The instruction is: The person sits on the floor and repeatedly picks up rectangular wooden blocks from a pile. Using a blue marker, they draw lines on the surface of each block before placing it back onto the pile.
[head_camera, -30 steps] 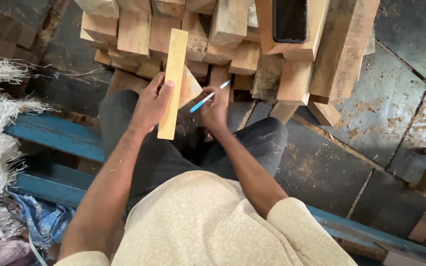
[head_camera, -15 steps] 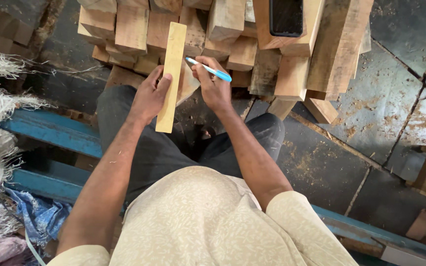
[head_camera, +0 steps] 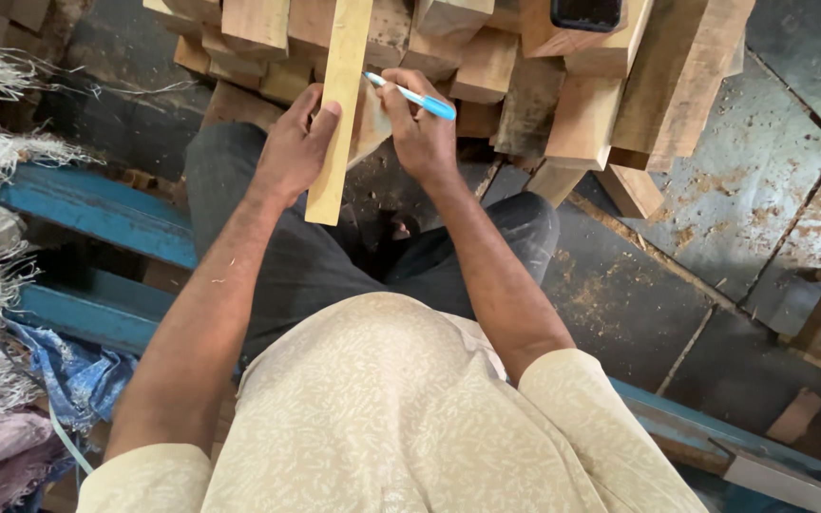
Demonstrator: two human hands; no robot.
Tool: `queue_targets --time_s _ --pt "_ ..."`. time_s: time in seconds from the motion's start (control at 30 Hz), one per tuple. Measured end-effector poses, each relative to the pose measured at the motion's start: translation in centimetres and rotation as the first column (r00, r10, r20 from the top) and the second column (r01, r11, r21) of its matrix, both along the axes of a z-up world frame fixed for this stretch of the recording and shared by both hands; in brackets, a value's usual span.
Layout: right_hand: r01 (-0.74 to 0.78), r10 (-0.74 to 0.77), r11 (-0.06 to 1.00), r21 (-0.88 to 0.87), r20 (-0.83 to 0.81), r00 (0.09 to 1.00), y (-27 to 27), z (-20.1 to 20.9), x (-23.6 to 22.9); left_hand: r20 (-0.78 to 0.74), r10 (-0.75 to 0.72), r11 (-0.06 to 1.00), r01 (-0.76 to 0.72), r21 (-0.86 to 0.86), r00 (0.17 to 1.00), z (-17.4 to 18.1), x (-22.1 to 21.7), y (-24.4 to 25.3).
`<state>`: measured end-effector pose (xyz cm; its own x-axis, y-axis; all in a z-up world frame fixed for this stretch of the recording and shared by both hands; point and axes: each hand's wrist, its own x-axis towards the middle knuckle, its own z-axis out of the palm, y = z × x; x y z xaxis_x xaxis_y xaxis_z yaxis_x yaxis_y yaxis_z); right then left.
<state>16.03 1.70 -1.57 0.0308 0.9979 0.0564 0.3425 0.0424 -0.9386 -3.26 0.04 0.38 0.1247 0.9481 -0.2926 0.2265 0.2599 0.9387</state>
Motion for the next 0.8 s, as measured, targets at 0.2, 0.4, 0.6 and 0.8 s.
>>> queue_targets --time_s 0.2,0.4,0.6,0.8 --pt "0.026 -0.02 0.998 -0.064 0.089 0.996 0.0 0.4 -0.4 0.02 0.006 0.999 -0.006 0.033 1.0 -0.6 0.1 0.0" --pt "-0.209 0.185 0.975 0.078 0.242 0.952 -7.8 2.7 -1.1 -0.039 0.001 0.995 0.003 0.096 0.999 -0.3 -0.1 -0.2" --pt "-0.058 0.095 0.979 -0.197 0.18 0.979 -4.3 2.3 -0.9 -0.074 0.005 0.999 -0.002 0.043 0.997 -0.4 -0.1 0.1" --pt "0.05 -0.077 0.986 0.158 0.172 0.982 5.4 1.6 -0.6 -0.03 0.01 0.995 -0.007 0.097 1.0 -0.9 0.0 -0.3"
